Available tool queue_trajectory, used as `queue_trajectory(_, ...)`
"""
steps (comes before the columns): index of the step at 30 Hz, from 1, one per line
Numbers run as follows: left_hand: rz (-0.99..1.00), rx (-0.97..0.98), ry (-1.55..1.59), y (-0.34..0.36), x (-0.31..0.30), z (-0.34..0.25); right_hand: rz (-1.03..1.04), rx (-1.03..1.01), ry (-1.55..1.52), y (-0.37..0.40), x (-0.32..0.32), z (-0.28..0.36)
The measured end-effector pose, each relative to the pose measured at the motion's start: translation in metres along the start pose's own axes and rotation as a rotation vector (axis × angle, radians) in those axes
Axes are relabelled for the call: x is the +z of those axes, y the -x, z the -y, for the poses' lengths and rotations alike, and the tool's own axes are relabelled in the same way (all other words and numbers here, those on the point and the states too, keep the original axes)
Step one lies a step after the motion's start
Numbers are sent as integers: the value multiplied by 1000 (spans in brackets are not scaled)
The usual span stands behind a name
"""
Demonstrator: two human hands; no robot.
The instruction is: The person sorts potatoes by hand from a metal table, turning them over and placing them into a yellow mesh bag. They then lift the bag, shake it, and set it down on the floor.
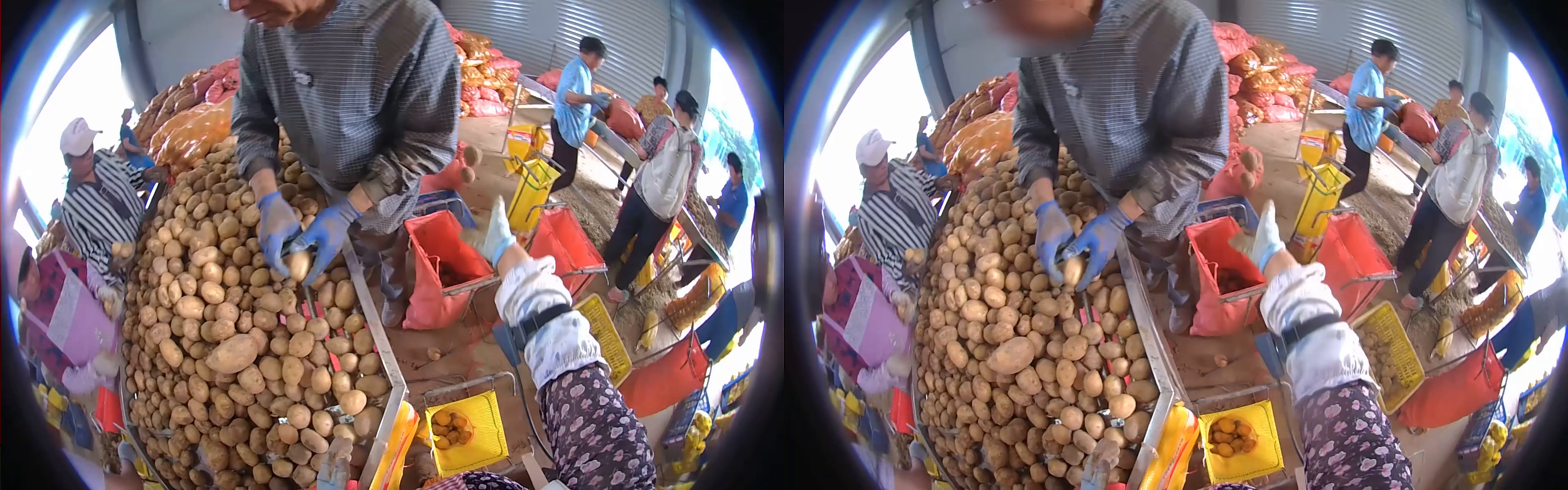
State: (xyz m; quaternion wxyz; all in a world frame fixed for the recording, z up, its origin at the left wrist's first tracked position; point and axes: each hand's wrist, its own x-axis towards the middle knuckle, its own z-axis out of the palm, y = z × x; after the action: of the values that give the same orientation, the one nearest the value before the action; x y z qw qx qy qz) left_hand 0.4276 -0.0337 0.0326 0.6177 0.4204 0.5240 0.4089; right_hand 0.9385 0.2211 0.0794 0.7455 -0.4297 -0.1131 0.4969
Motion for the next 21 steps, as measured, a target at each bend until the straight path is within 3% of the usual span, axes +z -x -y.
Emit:
queue_trajectory(2, -14, 18, 30, 6, -11, -1, -128, 7, 93, 23, 13, -33)
queue_trajectory(6, 60, 66, 48, 15, -32, 2, -88, 117, 242, 70, -62, -117)
queue_trajectory(7, 64, 188, -89, 20, -30, -19, -94, 147, 146, 80, -90, -139)
queue_trajectory(9, 42, 135, 23, 28, -44, -11, 155, -148, 557, 110, -127, -179)
queue_trajectory(11, 57, 60, 63, 36, -54, -17, 138, -55, 600, 187, -95, -173)
queue_trajectory(13, 87, 122, 4, 43, -69, -14, 376, -198, 928, 223, -94, -185)
queue_trajectory(15, 91, 110, 0, 57, -87, -20, 495, -76, 929, 248, -75, -200)
queue_trajectory(17, 28, 67, 49, 73, -100, -34, 788, -162, 1173, 292, 7, -196)
queue_trajectory(18, -47, 116, 4, 75, -119, -7, 992, -343, 1434, 327, 79, -188)
queue_trajectory(20, -323, 172, -1, 87, -149, 4, 1041, -459, 1413, 348, 130, -218)
queue_trajectory(21, -472, 279, -151, 96, -161, 1, 1144, -491, 1463, 355, 149, -233)
